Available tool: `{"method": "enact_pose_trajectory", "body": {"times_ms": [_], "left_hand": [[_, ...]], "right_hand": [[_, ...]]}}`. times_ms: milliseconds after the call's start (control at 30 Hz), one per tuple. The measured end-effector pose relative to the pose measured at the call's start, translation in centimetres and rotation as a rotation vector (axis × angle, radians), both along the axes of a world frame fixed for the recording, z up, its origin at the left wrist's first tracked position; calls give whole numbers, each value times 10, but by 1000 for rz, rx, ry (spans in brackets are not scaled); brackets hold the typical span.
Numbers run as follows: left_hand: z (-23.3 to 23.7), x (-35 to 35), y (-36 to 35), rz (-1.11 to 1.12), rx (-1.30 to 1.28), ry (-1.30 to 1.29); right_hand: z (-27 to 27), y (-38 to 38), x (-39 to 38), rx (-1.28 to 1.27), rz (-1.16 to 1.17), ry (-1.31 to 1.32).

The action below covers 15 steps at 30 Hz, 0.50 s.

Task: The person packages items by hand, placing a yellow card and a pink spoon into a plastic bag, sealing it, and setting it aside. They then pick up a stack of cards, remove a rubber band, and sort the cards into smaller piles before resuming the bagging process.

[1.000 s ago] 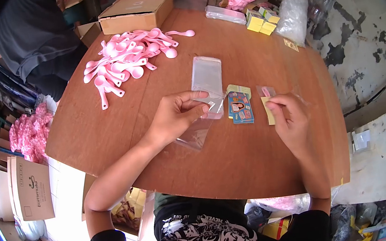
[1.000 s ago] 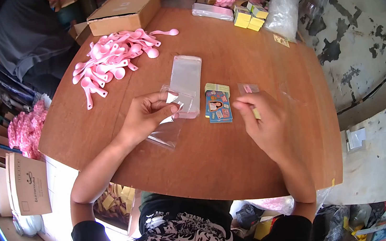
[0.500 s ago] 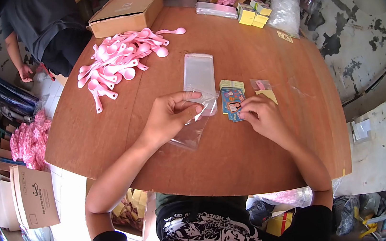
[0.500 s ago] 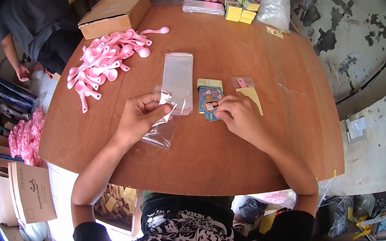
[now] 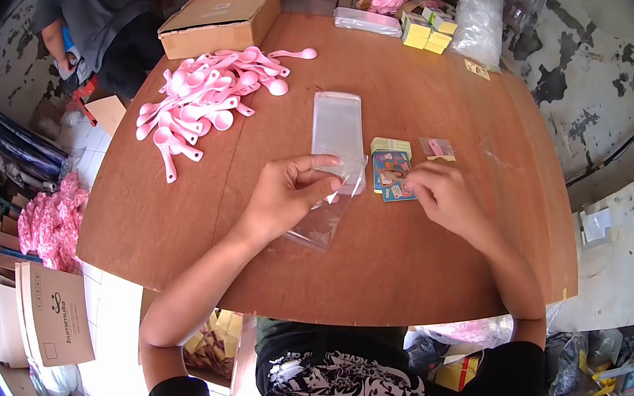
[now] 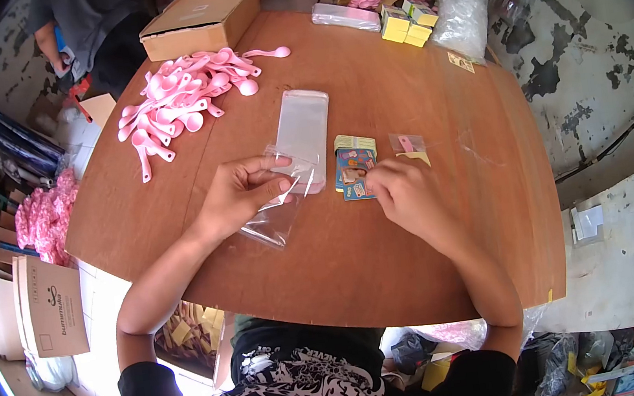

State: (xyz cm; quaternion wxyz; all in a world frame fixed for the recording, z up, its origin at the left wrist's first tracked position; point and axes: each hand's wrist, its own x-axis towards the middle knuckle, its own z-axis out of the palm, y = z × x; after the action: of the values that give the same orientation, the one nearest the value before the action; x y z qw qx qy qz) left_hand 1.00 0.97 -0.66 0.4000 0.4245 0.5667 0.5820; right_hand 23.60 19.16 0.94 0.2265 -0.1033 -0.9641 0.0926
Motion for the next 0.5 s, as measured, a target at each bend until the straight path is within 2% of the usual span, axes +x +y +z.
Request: {"method": "enact_pose_trajectory", "body": {"times_ms": [33,67,133,167,200,267,400,500], "left_hand": [[0,0,0,-3,3,-6],[-1,0,0,-6,6,-12],[7,3,-2,-22,-18,-1],[10,5,-3,-40,-43,12],[9,7,-3,-42,-44,13],[10,15,-3,-175,27,-15],[17,24,-8,-197,102,-33],[23,20,-9,-183,74,24]], "right_hand": [[4,-3,0,34,-104,80],[9,-7,0,34,-103,80],[21,-18,-4,1,-87,570],[28,-28,-6,-152,-73,613],[34,-35,-9,-153,-75,615],[42,-44,-13,-429,-23,581],[34,-40,-26,-508,12,662],[31,-28,-24,-418,49,534]]}}
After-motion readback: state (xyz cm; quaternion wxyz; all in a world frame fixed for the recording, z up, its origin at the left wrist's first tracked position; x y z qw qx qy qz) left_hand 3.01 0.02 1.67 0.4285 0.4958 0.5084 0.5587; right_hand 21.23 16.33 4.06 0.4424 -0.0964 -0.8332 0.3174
